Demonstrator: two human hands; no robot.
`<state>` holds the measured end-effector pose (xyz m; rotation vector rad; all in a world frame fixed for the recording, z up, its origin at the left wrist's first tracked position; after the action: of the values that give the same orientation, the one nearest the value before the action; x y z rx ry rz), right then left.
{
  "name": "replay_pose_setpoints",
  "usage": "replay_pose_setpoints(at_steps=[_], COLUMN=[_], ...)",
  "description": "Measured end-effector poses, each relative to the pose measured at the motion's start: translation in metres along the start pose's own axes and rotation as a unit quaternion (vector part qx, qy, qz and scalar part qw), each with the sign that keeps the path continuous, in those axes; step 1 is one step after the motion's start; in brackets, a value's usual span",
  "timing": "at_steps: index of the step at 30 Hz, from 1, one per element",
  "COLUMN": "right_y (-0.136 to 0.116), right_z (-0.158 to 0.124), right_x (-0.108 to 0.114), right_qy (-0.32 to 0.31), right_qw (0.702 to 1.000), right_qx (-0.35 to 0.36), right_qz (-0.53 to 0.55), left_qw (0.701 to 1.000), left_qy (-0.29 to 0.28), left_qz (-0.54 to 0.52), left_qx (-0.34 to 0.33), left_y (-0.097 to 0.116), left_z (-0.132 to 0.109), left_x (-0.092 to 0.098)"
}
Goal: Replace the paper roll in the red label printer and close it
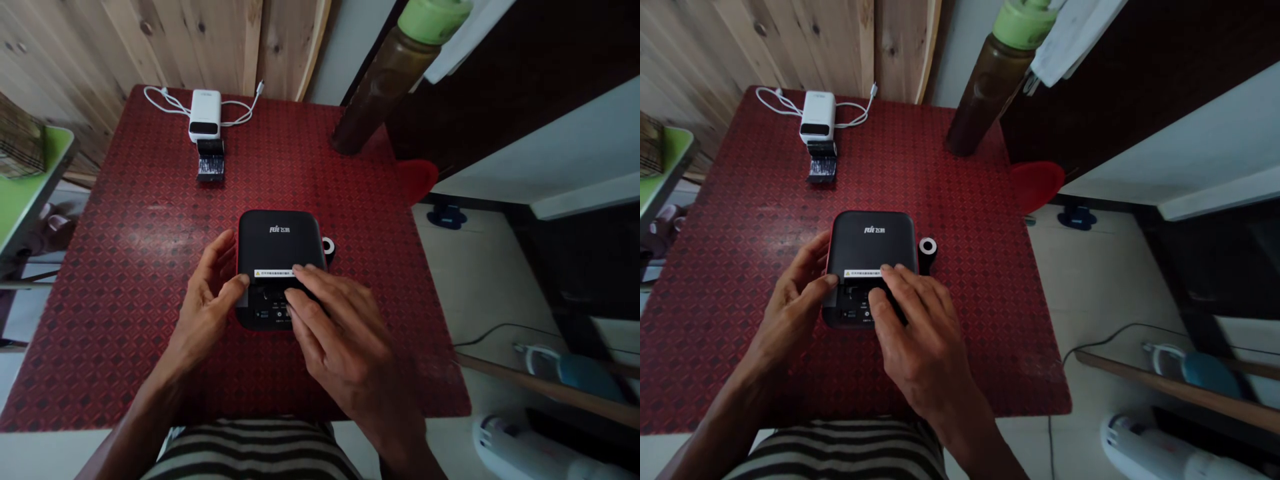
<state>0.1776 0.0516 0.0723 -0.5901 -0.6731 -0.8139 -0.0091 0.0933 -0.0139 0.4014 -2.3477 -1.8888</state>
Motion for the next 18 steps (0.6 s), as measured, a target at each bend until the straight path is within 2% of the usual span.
replay_pose_setpoints(at_steps=[4,13,15,18], right_y=[-0.001,0.001,0.006,0.018], right_z=[0.003,0.001,-0.004,-0.018], right_x=[0.0,-0.003,0.0,0.011], right_qy=[-0.02,-0.011,0.0,0.049], right_qw=[1.0,0.999,0.998,0.992], right_qx=[0.002,-0.02,-0.045,-0.099], right_qz=[0.005,0.028,0.049,0.056], left_qw=[0.999,1.0,1.0,0.999], left_qy=[-0.013,-0.004,0.01,0.016], left_qz=[-0.02,-0.007,-0.001,0.006], left_qx=[0.027,0.016,0.027,0.04], left_y=[0.0,-0.001,-0.004,-0.008], left_z=[-0.002,-0.004,-0.006,-0.012], left_x=[-0.002,-0.002,0.003,0.014])
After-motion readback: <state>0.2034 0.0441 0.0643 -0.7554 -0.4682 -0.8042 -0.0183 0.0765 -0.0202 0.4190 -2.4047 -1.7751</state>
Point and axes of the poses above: each hand's wrist, its own z-axis towards the middle knuckle, its own x-axis out of the back of the hand, y = z × x, the point moved 6 cm from there along z, towards the middle knuckle, and after that the axes turned 12 degrees about y, right-handed, at the moved point
